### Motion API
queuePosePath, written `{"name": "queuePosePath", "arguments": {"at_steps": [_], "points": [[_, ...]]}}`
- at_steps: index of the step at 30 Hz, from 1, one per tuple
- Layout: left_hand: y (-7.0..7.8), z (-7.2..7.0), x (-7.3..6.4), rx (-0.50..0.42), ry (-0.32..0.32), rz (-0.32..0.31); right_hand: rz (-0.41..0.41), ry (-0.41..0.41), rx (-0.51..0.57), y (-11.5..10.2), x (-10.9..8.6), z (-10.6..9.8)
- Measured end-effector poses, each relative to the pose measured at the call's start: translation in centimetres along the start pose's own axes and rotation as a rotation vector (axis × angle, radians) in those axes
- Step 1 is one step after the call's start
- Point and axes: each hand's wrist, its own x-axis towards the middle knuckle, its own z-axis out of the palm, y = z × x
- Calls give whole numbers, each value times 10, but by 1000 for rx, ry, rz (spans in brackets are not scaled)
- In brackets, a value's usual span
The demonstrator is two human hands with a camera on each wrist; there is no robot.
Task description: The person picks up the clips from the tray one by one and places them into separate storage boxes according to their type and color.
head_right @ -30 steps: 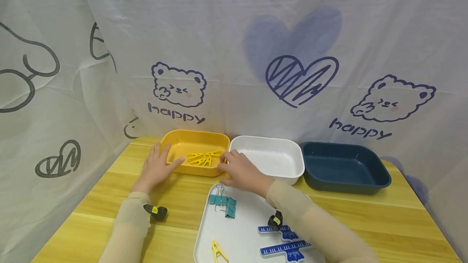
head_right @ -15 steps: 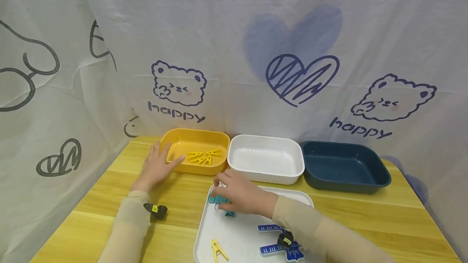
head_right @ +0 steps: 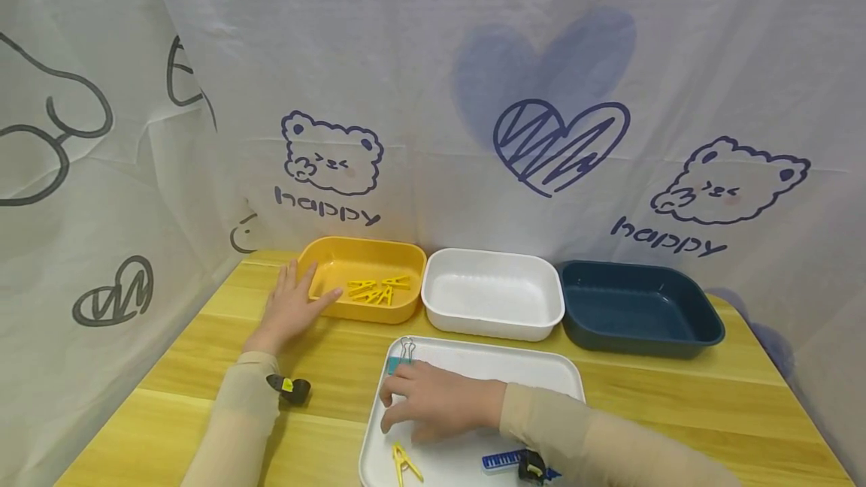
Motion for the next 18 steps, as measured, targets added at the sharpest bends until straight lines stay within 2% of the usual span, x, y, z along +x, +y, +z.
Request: {"name": "queuePosePath", "arguments": {"at_steps": [8, 18], "points": [[-1, -1, 1, 2, 1, 0, -68, -38, -23, -6, 3, 8], [-3, 1, 2, 1, 5, -1, -67, -87, 7, -9, 5, 9]]}}
